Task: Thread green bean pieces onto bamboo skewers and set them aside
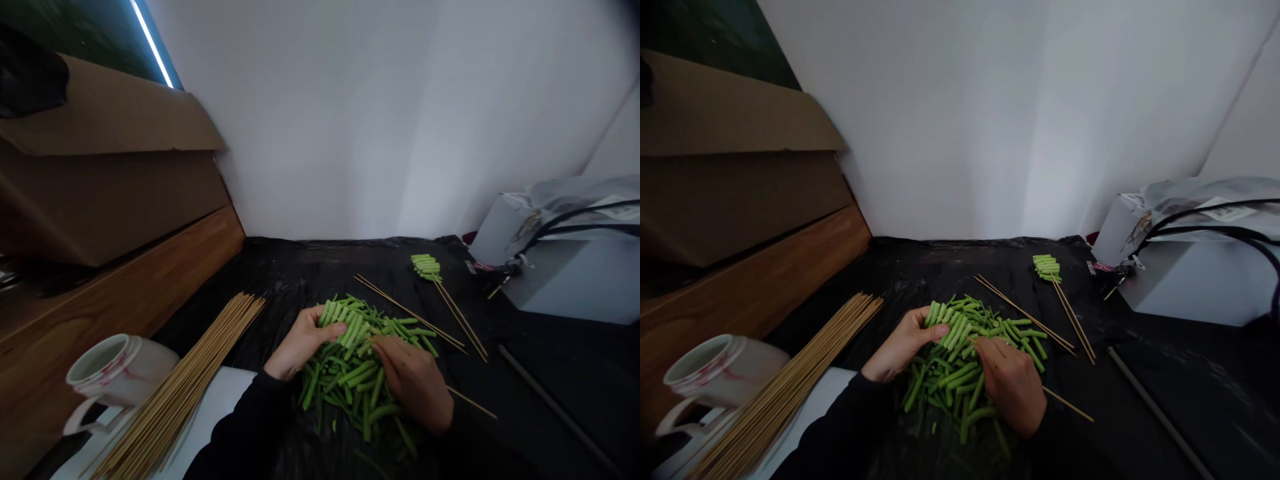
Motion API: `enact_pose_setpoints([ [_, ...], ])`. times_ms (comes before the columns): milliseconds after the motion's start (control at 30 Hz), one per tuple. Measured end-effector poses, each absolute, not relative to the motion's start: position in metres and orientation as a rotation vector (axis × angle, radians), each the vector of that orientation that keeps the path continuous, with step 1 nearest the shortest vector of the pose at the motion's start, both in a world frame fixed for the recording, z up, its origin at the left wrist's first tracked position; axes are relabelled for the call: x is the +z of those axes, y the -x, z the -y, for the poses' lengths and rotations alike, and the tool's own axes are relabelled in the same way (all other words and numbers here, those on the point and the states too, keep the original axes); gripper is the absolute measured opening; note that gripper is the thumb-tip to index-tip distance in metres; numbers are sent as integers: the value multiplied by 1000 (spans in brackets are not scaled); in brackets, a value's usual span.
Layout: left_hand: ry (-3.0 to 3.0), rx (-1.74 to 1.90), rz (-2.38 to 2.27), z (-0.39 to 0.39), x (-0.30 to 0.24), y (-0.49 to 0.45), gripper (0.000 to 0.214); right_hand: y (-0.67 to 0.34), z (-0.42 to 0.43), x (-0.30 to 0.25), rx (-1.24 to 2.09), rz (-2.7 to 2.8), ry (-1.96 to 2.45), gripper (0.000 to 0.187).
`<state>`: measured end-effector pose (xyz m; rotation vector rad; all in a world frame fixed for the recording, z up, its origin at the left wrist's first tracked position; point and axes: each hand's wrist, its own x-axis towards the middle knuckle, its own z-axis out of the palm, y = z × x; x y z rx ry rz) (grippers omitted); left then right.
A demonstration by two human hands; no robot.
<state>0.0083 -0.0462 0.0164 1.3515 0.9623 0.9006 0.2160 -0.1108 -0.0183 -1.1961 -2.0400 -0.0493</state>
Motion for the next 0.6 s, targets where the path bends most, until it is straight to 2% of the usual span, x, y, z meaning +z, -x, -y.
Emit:
enact_pose_setpoints([
  [600, -1325, 914, -926, 47, 19, -10, 23, -215, 111, -20, -5, 2040, 1219, 24],
])
